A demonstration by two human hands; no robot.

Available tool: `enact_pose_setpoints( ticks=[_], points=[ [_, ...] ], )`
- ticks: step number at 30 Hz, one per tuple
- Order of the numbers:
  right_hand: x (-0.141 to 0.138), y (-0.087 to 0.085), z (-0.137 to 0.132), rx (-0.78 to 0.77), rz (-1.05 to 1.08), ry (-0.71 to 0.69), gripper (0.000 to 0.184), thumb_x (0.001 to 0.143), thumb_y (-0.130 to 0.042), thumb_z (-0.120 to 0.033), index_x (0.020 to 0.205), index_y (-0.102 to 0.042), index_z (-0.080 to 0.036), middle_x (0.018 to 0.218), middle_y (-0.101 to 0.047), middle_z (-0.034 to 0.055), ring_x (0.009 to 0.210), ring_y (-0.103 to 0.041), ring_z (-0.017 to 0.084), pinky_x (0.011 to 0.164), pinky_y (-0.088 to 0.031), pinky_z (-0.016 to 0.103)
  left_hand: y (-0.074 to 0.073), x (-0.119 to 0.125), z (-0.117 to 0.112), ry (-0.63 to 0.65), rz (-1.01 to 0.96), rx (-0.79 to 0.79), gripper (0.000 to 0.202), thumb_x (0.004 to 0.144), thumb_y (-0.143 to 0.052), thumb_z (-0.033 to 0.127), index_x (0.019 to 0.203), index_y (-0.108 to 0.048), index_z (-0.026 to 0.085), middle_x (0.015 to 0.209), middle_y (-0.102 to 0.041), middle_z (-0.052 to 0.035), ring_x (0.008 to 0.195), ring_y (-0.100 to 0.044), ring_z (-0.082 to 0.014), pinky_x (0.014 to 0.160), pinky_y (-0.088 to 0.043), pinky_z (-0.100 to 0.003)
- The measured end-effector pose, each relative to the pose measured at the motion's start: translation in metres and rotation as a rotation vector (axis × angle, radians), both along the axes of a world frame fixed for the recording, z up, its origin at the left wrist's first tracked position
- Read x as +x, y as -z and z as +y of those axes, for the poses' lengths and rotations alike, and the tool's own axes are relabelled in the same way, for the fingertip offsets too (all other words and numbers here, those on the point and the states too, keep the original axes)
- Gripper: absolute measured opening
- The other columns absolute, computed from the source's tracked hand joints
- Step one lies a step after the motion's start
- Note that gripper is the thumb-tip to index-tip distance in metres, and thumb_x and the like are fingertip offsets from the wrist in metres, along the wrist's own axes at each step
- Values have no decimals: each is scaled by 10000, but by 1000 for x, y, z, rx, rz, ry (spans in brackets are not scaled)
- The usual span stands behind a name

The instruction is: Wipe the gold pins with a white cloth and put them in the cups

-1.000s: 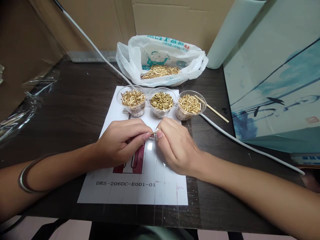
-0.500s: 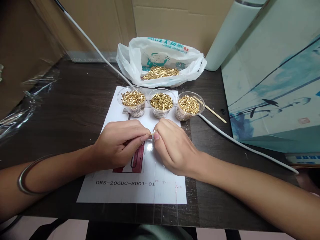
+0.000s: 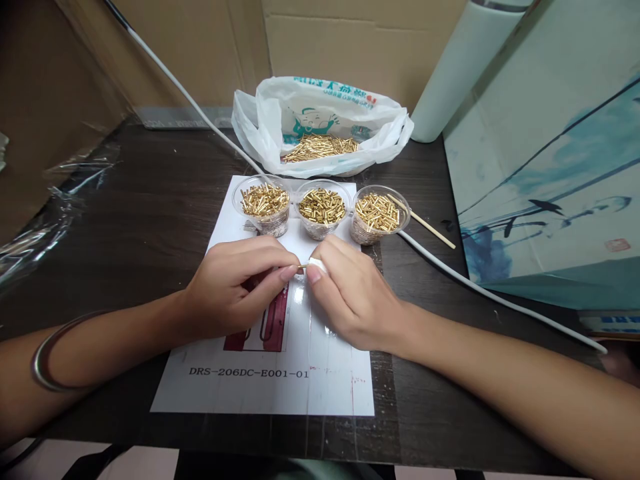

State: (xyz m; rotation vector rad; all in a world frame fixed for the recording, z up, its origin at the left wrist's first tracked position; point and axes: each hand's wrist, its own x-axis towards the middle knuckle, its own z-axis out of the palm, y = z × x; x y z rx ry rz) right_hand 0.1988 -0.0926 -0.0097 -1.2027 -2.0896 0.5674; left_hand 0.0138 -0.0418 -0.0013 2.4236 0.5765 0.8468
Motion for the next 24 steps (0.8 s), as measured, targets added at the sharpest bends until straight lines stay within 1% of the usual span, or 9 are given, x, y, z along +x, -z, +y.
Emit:
enact_pose_setpoints(
  ticks=[3, 6, 8, 10, 14, 17, 21, 24],
  points=[
    [2, -1, -2, 24, 48, 66, 162, 847, -478, -263, 737, -437, -151, 686, -412, 1, 623, -378, 94, 577, -310, 261, -2, -1, 0, -11, -23, -7, 152, 833, -477, 165, 783, -616, 130, 650, -541, -5, 597, -451, -78, 574, -367, -219],
    [4, -2, -4, 69, 93, 131, 96, 795, -559, -225, 808, -488, -162, 721, -495, 2, 654, -457, 98, 599, -363, 258, -3, -2, 0, -15, -28, -22, 134, 820, -487, 156, 776, -611, 129, 643, -533, -3, 591, -448, -76, 567, -365, -219],
    [4, -3, -5, 116, 109, 159, 117, 785, -570, -197, 889, -522, -174, 799, -565, 20, 729, -521, 119, 654, -408, 275, -3, -1, 0, -10, -37, -26, 125, 814, -492, 151, 772, -607, 129, 637, -529, -1, 584, -445, -73, 560, -364, -216],
    [3, -3, -6, 151, 112, 175, 154, 780, -576, -181, 931, -543, -185, 833, -597, 30, 757, -550, 133, 670, -427, 286, -3, -1, 0, -7, -44, -26, 113, 808, -498, 147, 771, -604, 131, 632, -525, 3, 575, -440, -70, 552, -361, -214],
    [2, -2, -6, 163, 120, 158, 134, 770, -587, -147, 897, -573, -186, 775, -602, 13, 696, -552, 115, 621, -424, 267, -1, -1, 0, -13, -54, -30, 77, 788, -527, 133, 785, -604, 125, 640, -523, 8, 580, -434, -65, 554, -359, -212],
    [2, -2, -5, 193, 123, 158, 155, 749, -610, -118, 887, -582, -181, 772, -602, 3, 691, -541, 100, 622, -415, 255, -1, -1, 0, -28, -65, -29, 66, 778, -546, 126, 805, -605, 121, 666, -533, 7, 598, -443, -62, 563, -365, -209],
    [3, -1, -4, 212, 130, 156, 193, 732, -622, -90, 896, -583, -186, 778, -604, -2, 695, -541, 97, 627, -415, 253, 0, -1, 0, -34, -71, -23, 100, 759, -582, 133, 855, -608, 117, 720, -558, -1, 632, -464, -64, 578, -382, -205],
    [4, -1, -5, 214, 140, 153, 193, 734, -620, -91, 898, -585, -185, 774, -606, 0, 693, -548, 99, 623, -420, 254, 1, -1, 0, -40, -81, -6, 114, 751, -605, 149, 860, -611, 114, 714, -555, 0, 615, -455, -60, 558, -380, -200]
  ],
)
